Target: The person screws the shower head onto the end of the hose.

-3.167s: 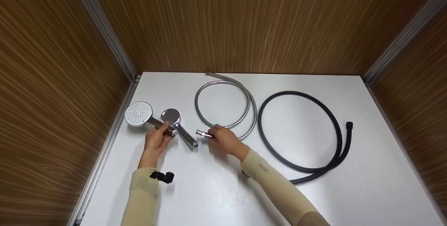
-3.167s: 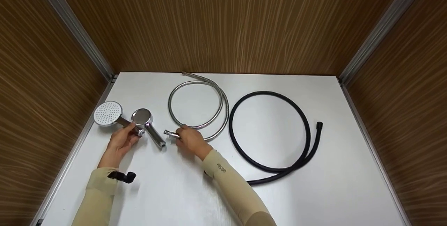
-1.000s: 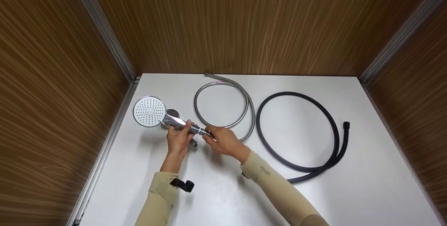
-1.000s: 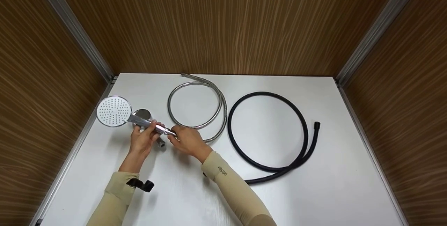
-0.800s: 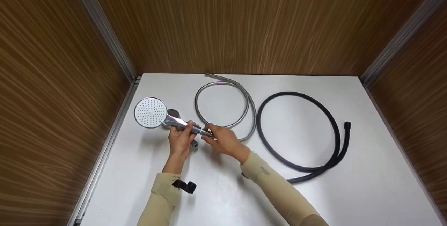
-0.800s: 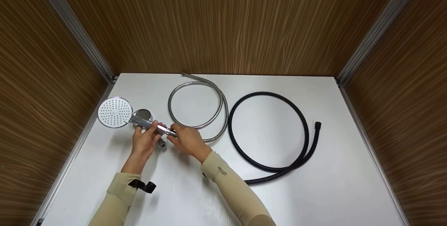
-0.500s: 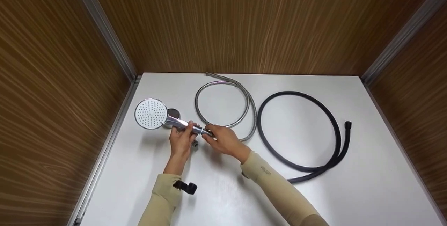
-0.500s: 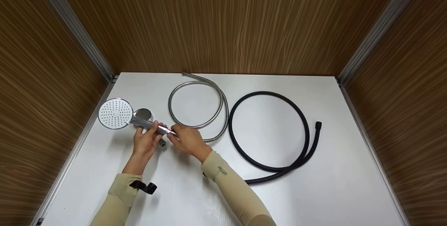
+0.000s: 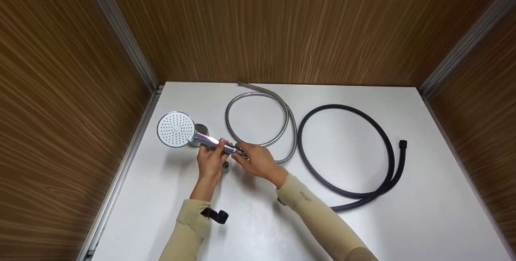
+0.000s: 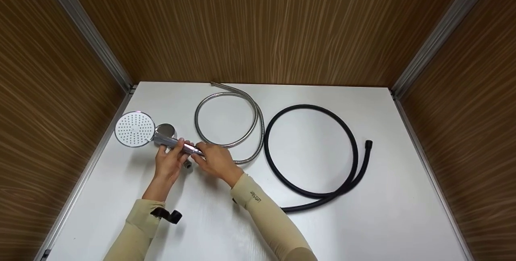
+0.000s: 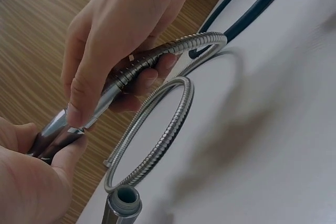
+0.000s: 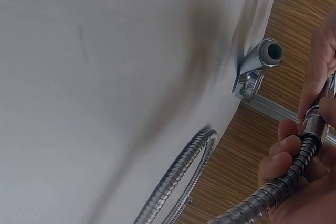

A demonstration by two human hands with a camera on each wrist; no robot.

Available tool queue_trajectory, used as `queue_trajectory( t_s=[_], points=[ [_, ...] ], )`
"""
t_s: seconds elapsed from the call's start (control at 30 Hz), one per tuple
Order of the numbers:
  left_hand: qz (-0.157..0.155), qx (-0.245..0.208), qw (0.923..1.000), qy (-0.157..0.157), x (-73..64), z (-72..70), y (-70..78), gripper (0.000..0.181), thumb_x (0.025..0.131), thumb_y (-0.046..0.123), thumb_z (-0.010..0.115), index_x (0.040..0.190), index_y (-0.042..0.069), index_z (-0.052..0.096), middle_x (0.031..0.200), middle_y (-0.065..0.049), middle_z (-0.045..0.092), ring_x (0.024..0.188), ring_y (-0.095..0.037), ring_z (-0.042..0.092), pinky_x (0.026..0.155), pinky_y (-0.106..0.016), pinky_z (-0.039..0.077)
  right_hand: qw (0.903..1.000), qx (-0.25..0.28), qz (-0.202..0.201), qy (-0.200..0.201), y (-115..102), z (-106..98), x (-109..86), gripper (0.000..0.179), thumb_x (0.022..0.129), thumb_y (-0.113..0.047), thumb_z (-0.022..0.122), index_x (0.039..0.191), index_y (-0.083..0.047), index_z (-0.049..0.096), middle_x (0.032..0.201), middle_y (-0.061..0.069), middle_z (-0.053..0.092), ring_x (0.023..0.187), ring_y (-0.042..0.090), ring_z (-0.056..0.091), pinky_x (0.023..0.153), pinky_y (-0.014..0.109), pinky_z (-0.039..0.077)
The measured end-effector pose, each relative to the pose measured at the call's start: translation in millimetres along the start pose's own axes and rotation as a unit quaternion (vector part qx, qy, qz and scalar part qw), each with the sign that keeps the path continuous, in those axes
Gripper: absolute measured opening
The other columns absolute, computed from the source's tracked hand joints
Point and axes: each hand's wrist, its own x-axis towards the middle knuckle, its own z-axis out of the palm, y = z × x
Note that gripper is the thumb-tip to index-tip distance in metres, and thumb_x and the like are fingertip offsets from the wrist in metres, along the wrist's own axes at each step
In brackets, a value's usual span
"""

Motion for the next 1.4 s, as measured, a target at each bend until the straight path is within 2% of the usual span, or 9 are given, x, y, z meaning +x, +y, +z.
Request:
queue_trajectory(
  t_s=[0.27,0.43,0.53,0.67,0.83,0.97,1.17,1.4],
  points=[
    [0.000,0.006,1.0000,-0.004,-2.7,1.2,3.9,0.038,0.103,-0.001,0.063,0.138,-0.001,0.047,0.100,-0.009,0.070,0.097,-0.021,0.073,0.090,-0.034,0.065,0.9999,-0.008,0.002,-0.011,-3.6,-1.0,0.9,0.031,0.110,-0.035,0.055,0.120,-0.007,0.066,0.090,0.007,0.072,0.074,0.023,0.066,0.068,0.045,0.060],
    [0.006,0.011,0.9999,-0.008,-1.9,0.8,4.9,0.033,0.103,0.001,0.065,0.132,-0.002,0.049,0.099,-0.009,0.072,0.098,-0.022,0.074,0.092,-0.035,0.064,0.9999,-0.016,0.004,-0.004,-5.2,-2.4,0.2,0.036,0.107,-0.035,0.062,0.129,-0.007,0.056,0.083,0.009,0.072,0.066,0.021,0.061,0.062,0.044,0.057],
    [0.005,0.011,0.9999,-0.004,-2.0,-0.1,4.1,0.032,0.102,0.002,0.066,0.129,-0.002,0.049,0.097,-0.009,0.072,0.095,-0.021,0.074,0.090,-0.033,0.065,0.9999,-0.015,0.001,-0.001,-4.8,-1.3,-0.8,0.035,0.105,-0.032,0.065,0.128,-0.008,0.053,0.077,0.008,0.069,0.063,0.018,0.054,0.057,0.042,0.053],
    [0.001,0.014,0.9999,0.003,-2.9,-0.4,3.2,0.031,0.102,0.002,0.066,0.128,-0.001,0.049,0.097,-0.009,0.072,0.095,-0.021,0.074,0.087,-0.031,0.065,1.0000,-0.006,0.003,-0.005,-4.3,0.2,-1.1,0.031,0.107,-0.031,0.062,0.127,-0.008,0.056,0.080,0.007,0.070,0.065,0.018,0.056,0.058,0.042,0.054],
    [-0.002,0.009,0.9999,0.006,-3.4,2.0,2.7,0.031,0.103,0.000,0.064,0.129,-0.002,0.049,0.100,-0.010,0.071,0.097,-0.020,0.073,0.091,-0.034,0.064,0.9998,-0.001,0.012,-0.013,-4.5,-1.3,0.1,0.029,0.109,-0.033,0.057,0.124,-0.008,0.061,0.090,0.005,0.072,0.070,0.019,0.059,0.063,0.044,0.056],
    [-0.004,0.007,0.9999,0.008,-3.7,3.4,2.7,0.031,0.103,-0.001,0.064,0.130,-0.002,0.049,0.105,-0.013,0.070,0.098,-0.021,0.073,0.094,-0.037,0.063,0.9998,0.003,0.013,-0.015,-4.0,-2.5,0.1,0.030,0.108,-0.033,0.058,0.123,-0.007,0.063,0.090,0.006,0.072,0.070,0.020,0.060,0.063,0.044,0.056],
    [-0.002,0.005,1.0000,0.003,-3.4,3.5,1.6,0.026,0.103,0.000,0.065,0.124,-0.001,0.050,0.095,-0.007,0.072,0.091,-0.019,0.074,0.090,-0.035,0.065,0.9995,0.000,0.031,-0.008,-3.1,-2.1,-2.6,0.040,0.102,-0.030,0.069,0.131,-0.008,0.054,0.089,0.011,0.075,0.070,0.023,0.064,0.066,0.047,0.059],
    [0.000,0.000,1.0000,-0.002,-1.9,2.0,1.3,0.030,0.102,0.001,0.066,0.127,-0.002,0.050,0.094,-0.007,0.072,0.090,-0.019,0.074,0.089,-0.034,0.065,0.9998,-0.001,0.018,0.008,-2.2,-0.6,-3.5,0.034,0.102,-0.026,0.070,0.124,-0.009,0.051,0.084,0.010,0.073,0.066,0.020,0.060,0.063,0.045,0.057]
  ],
)
